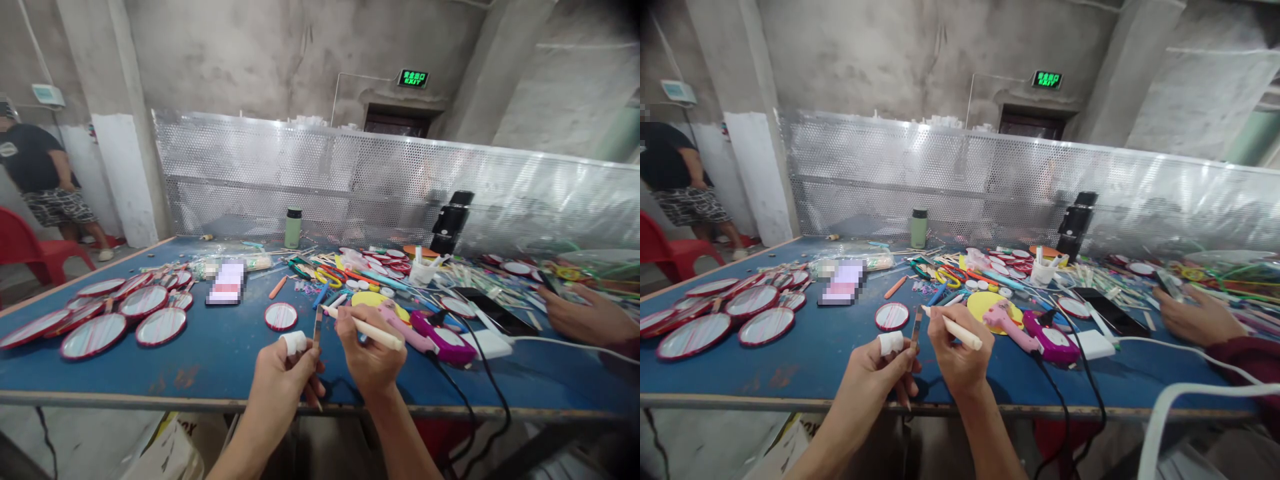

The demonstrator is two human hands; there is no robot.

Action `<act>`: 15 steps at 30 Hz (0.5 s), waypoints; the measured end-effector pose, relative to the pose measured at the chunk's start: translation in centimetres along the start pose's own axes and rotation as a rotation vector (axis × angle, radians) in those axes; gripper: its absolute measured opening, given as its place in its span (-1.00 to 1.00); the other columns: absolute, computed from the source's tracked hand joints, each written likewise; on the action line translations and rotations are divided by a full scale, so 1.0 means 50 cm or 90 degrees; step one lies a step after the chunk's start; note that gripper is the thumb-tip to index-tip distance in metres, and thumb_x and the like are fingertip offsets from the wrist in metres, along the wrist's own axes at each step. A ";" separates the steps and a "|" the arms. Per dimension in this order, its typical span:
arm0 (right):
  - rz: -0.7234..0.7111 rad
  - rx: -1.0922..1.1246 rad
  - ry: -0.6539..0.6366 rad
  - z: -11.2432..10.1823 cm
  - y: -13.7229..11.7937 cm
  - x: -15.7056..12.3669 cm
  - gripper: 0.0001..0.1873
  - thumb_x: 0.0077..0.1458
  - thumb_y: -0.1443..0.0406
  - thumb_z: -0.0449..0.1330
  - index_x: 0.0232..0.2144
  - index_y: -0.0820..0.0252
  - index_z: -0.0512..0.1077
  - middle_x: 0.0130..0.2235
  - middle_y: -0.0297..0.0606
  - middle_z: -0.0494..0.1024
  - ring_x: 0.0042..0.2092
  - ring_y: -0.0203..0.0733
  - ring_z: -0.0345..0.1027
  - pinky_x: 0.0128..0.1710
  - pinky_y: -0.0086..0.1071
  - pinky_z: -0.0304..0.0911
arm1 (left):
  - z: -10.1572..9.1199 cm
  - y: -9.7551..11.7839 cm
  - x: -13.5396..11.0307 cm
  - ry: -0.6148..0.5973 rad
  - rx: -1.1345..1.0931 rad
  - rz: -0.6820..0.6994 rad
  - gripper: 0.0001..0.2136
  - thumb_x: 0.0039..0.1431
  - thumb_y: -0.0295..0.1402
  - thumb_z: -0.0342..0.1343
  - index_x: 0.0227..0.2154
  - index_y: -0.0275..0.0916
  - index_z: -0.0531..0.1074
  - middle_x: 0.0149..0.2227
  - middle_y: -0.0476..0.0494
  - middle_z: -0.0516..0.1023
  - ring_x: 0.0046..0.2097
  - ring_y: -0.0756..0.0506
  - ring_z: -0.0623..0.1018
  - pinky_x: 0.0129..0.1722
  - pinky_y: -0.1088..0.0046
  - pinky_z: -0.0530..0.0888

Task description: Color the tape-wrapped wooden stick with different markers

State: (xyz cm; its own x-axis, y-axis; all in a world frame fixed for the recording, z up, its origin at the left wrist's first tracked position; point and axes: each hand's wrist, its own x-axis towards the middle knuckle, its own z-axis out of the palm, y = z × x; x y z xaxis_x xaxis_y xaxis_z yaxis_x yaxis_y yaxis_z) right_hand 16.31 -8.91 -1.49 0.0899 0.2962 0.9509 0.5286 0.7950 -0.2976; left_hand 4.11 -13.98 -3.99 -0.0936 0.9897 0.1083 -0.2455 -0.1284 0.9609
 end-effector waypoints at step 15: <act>-0.037 0.037 -0.051 -0.005 -0.005 0.002 -0.88 0.10 0.42 0.19 -0.46 0.19 0.45 -0.57 -0.41 0.46 -0.59 -0.42 0.24 -0.58 -0.52 0.19 | -0.001 0.003 -0.003 -0.003 -0.018 0.002 -0.75 -0.01 -0.21 0.24 -0.47 -0.33 0.44 -0.59 -0.02 0.49 -0.66 0.02 0.48 -0.73 0.59 0.42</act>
State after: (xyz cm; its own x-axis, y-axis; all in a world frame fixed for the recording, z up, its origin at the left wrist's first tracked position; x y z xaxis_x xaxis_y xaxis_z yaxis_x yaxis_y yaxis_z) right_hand 16.40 -9.23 -1.27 -0.0088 0.2885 0.9574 0.4814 0.8405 -0.2488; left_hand 4.03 -14.16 -3.87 -0.0900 0.9895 0.1127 -0.2729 -0.1333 0.9528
